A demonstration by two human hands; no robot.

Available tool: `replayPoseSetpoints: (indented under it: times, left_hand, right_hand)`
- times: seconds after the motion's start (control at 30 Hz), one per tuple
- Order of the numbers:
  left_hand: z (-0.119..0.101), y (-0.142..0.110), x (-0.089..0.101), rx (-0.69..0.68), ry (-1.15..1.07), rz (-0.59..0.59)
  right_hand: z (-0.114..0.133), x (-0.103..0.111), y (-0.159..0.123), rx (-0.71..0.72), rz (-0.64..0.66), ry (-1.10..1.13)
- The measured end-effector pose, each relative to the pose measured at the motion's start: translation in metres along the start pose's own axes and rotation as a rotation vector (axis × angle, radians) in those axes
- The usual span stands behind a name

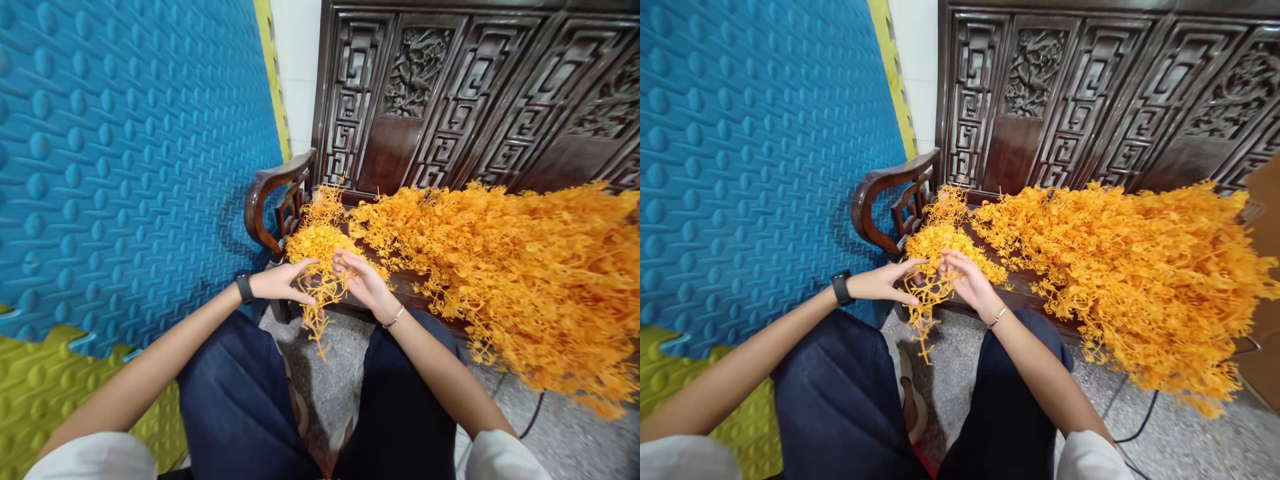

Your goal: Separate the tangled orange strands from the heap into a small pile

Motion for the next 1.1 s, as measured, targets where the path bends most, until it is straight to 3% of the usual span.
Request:
replayPoseSetpoints:
  times: [0.13, 0.27, 0.53, 0.8, 0.93, 1.1]
  left_hand:
    - [0.006, 0.005, 0.007, 0.001, 0.034, -0.16]
    - [0.005, -0.003, 0.019, 0.037, -0.119, -0.307]
    - [-0.018, -0.013, 0.02, 0.023, -0.449, -0.445]
    - [-0.022, -0.009, 0.026, -0.035, -0.674, -0.531]
    - [-0.025, -0.007, 0.022, -0.076, -0.58, -0.564]
    - [-0.026, -0.006, 0.019, -0.063, -0.05, -0.76]
  right_hand:
    - [0.006, 0.003, -0.003, 0.038, -0.066, -0.103]
    - [0.017, 0.01, -0.003, 0.103, -0.159, -0.264]
    - [0.017, 0.002, -0.005, 0.014, 0.092, -0.265]
    - [0.012, -0.003, -0.008, 0.069, 0.078, -0.414]
    - [0.012, -0.003, -0.008, 0.042, 0.151, -0.39]
    - [0.01, -0.001, -0.008, 0.027, 0.212, -0.449]
Point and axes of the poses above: each hand's wrist, its own y-axis towards the middle knuckle, its own x-axis out of the back of the hand, z = x × y, the point moved 2 cm from there along y, towards the middle knuckle, and after that the axes turned 11 degrees about x, right-handed, at the moved point
